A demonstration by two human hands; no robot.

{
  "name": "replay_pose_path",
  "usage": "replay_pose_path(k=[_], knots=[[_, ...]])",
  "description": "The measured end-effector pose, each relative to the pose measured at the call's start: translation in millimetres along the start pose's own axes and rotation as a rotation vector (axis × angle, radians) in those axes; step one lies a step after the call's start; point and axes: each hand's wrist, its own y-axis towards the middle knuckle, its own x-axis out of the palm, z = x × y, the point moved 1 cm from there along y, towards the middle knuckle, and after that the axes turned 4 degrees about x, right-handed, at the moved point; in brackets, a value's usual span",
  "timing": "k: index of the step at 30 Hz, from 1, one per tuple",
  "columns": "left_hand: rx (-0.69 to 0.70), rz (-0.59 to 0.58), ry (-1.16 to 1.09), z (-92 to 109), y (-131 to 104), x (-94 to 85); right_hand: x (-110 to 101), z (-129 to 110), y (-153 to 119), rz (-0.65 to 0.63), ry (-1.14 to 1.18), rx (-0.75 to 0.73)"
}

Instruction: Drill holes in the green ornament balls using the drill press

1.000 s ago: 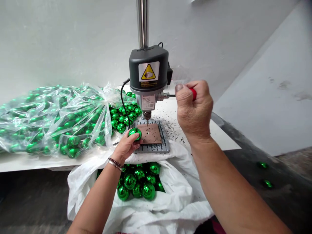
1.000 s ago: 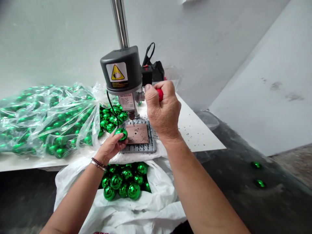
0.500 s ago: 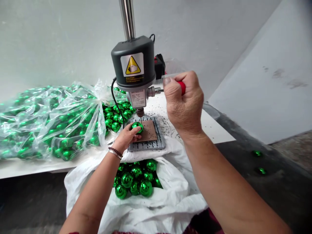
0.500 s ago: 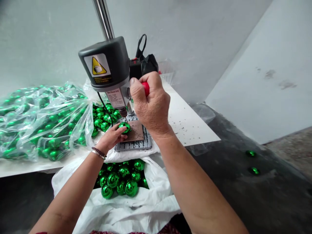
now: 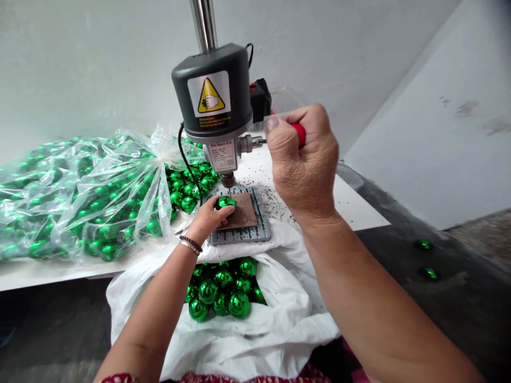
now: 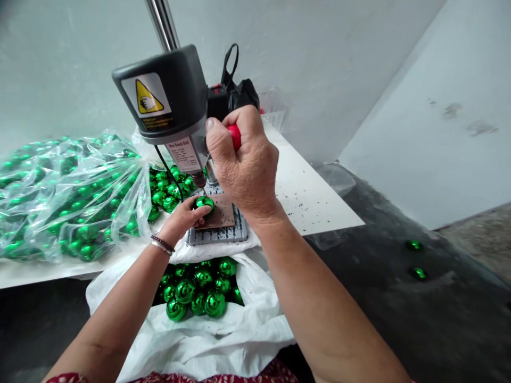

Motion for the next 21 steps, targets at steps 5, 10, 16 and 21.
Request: replay_pose_path(k=[5,10,16,21], knots=[[0.091,0.058,0.286,10.2,0.9,-1.1,0.1,0.3,-1.2,0.032,0.032,-0.037],[0.113,0.009,0.319,15.9,-0.5,-2.2,-0.6,1.2,-0.2,0.033,0.011,-0.052],[0.089,-0.003,0.262,9.5,-0.2,2.6,-2.0,2.6,-1.8,0.067,-0.075,-0.080],[0.115,-0.010,0.250,1.1,3.8,6.1,-3.3,3.5,-6.6,0.083,-0.103,-0.074]])
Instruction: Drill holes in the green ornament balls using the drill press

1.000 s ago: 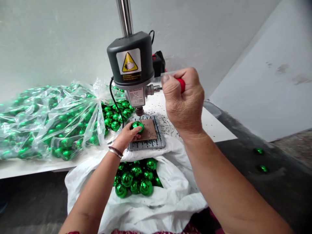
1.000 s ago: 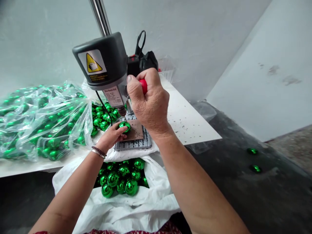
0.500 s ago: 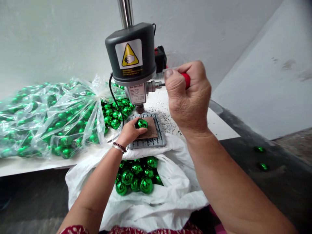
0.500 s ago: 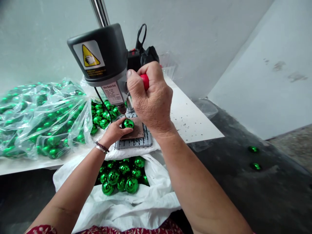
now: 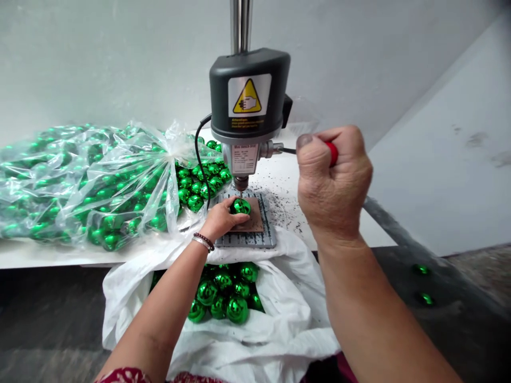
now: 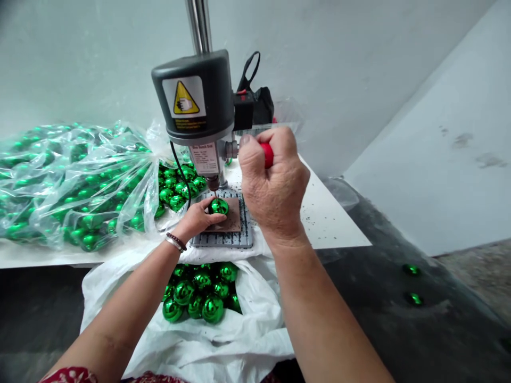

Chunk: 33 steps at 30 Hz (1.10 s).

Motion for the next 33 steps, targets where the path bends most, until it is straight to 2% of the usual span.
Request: replay_pose_path(k=[8,19,26,28,31,33], knots=[[-0.007,0.040,-0.020,-5.5,2.0,2.1,0.3,4.1,-7.8,0.018,-0.017,0.033],[0.029,0.028,-0.016,-2.6,-2.7,1.3,5.9,18.8,-37.4,0.082,0.010,0.068],[0.076,0.034,-0.033,-10.0,-2.1,3.7,6.5,33.2,-54.7,0.078,0.022,-0.038],[0.086,0.035,-0.061,-10.6,-1.3,5.1,6.7,30.6,-46.6,0.089,0.026,-0.044],[0.078,0.037,-0.070,-9.4,-2.2,6.3,9.0,15.2,-14.5,0.103,0.031,-0.036],[0.085,0.033,-0.087,-9.6,-6.6,4.3,12.0,2.4,11.2,0.035,0.024,0.023]])
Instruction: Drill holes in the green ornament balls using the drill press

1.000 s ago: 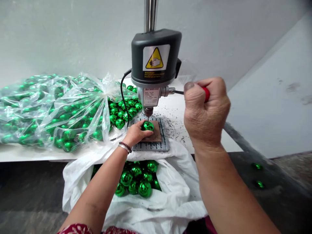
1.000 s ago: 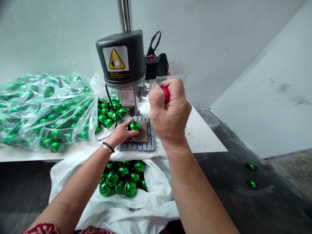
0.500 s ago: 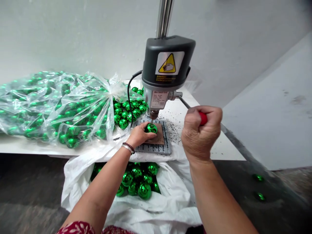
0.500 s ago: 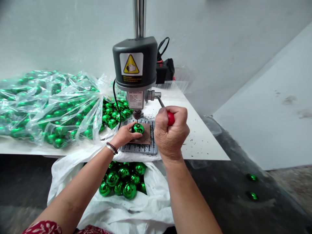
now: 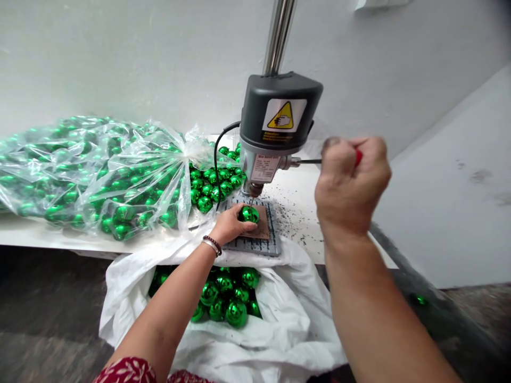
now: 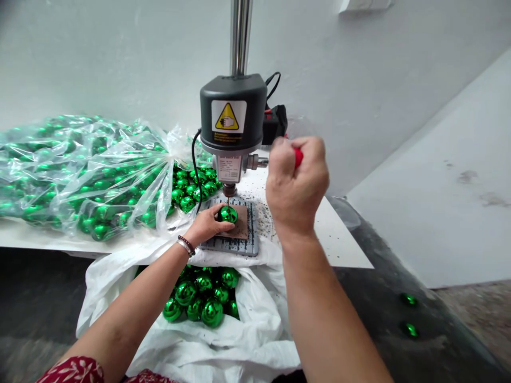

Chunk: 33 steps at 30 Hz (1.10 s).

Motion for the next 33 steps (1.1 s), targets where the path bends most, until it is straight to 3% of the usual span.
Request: replay_pose_path(k=[3,7,10,12,14,16,21,24,26,30,33], knots=[[0.104,-0.086,-0.081,-3.0,-14.2,-11.0,3.9,-13.3,23.9,-0.042,-0.069,0.134],[0.196,-0.201,-0.134,-10.6,-32.9,-37.1,5.6,-13.0,24.1,-0.019,-0.067,0.162],[0.118,0.019,-0.056,-12.2,-26.4,-55.1,6.6,-6.7,18.6,0.008,-0.029,0.130],[0.059,0.247,0.143,-10.8,-11.5,-63.4,6.6,-3.6,17.2,0.007,-0.005,0.128],[0.014,0.358,0.379,-9.0,7.4,-68.4,5.6,-2.6,17.2,-0.003,-0.002,0.139],[-0.013,0.291,0.561,-8.2,25.8,-71.4,3.9,-3.4,17.1,-0.024,-0.011,0.155],[-0.006,-0.082,0.783,-10.5,52.4,-78.2,0.8,-7.3,14.4,-0.018,-0.024,0.145],[0.021,-0.131,0.880,-13.2,52.3,-83.5,1.0,-7.4,12.6,-0.006,-0.015,0.138],[0.026,-0.090,0.913,-15.8,46.0,-87.0,1.4,-6.6,11.9,0.000,-0.006,0.143],[0.031,0.155,0.738,-18.1,22.3,-94.9,2.3,-6.1,11.3,0.006,0.007,0.158],[0.014,0.305,0.246,-13.3,-0.3,-97.9,3.0,-7.6,11.0,0.011,0.003,0.155]])
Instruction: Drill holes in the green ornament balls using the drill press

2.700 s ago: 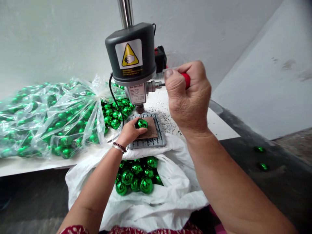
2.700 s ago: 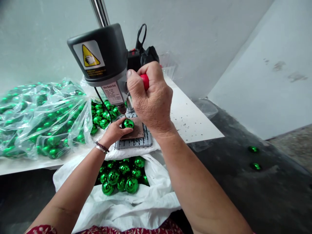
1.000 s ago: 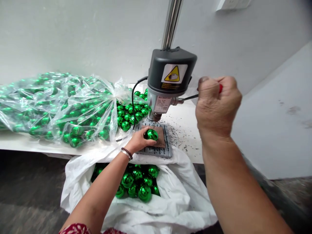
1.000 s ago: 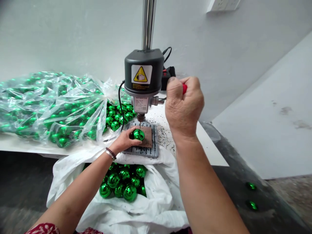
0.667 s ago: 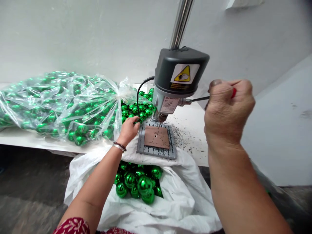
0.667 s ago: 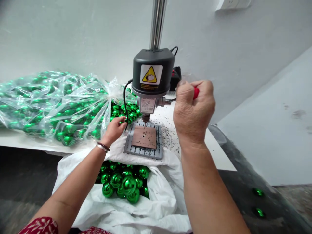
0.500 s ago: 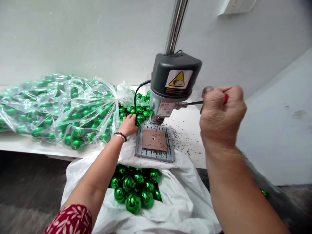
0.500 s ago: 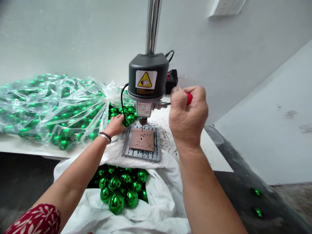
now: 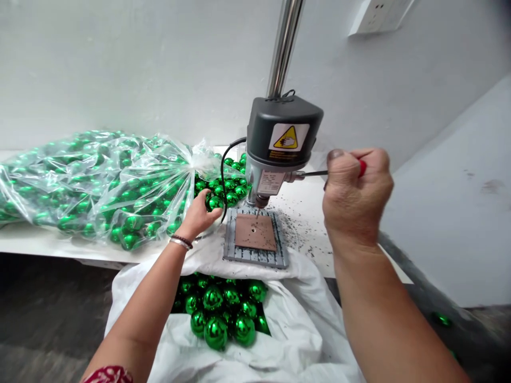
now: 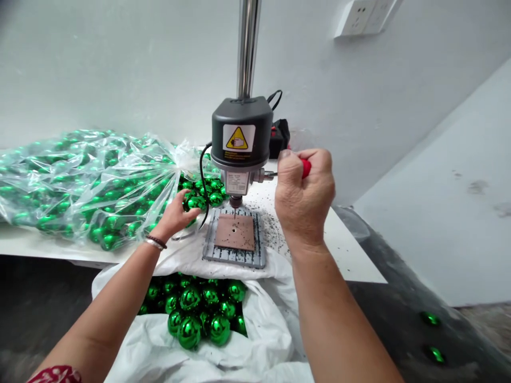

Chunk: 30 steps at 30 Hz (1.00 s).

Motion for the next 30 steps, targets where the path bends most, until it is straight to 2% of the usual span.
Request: replay_pose_path(k=[2,4,6,8,11,14,18,21,25,30], knots=[[-0.132,-0.076,-0.461,5.9,-13.8,-1.0,0.3,-1.1,-0.6,0.003,-0.002,-0.003],[-0.266,-0.228,-0.865,14.1,-26.5,4.1,0.4,-2.0,-1.2,-0.002,0.012,0.006],[-0.364,-0.336,-1.102,22.4,-36.5,13.0,0.1,-2.6,-1.7,-0.014,0.031,0.018],[-0.419,-0.374,-1.190,29.2,-42.9,23.2,-0.7,-3.0,-2.1,-0.031,0.038,0.015],[-0.449,-0.405,-1.167,35.5,-45.7,37.0,-1.8,-2.3,-2.2,-0.057,0.031,0.000],[-0.377,-0.406,-1.024,36.8,-41.6,47.9,-1.1,0.8,-1.6,-0.063,0.015,-0.044],[-0.155,-0.235,-0.613,32.1,-32.7,60.3,3.7,6.0,2.4,-0.043,-0.057,-0.125],[-0.082,-0.154,-0.383,29.1,-29.0,69.8,7.2,8.1,7.5,-0.054,-0.104,-0.142],[-0.086,-0.131,-0.275,30.0,-27.3,79.2,7.0,5.0,12.3,-0.088,-0.106,-0.129],[-0.096,-0.137,-0.257,34.1,-25.9,83.3,2.8,-6.0,12.6,-0.089,-0.079,-0.096]])
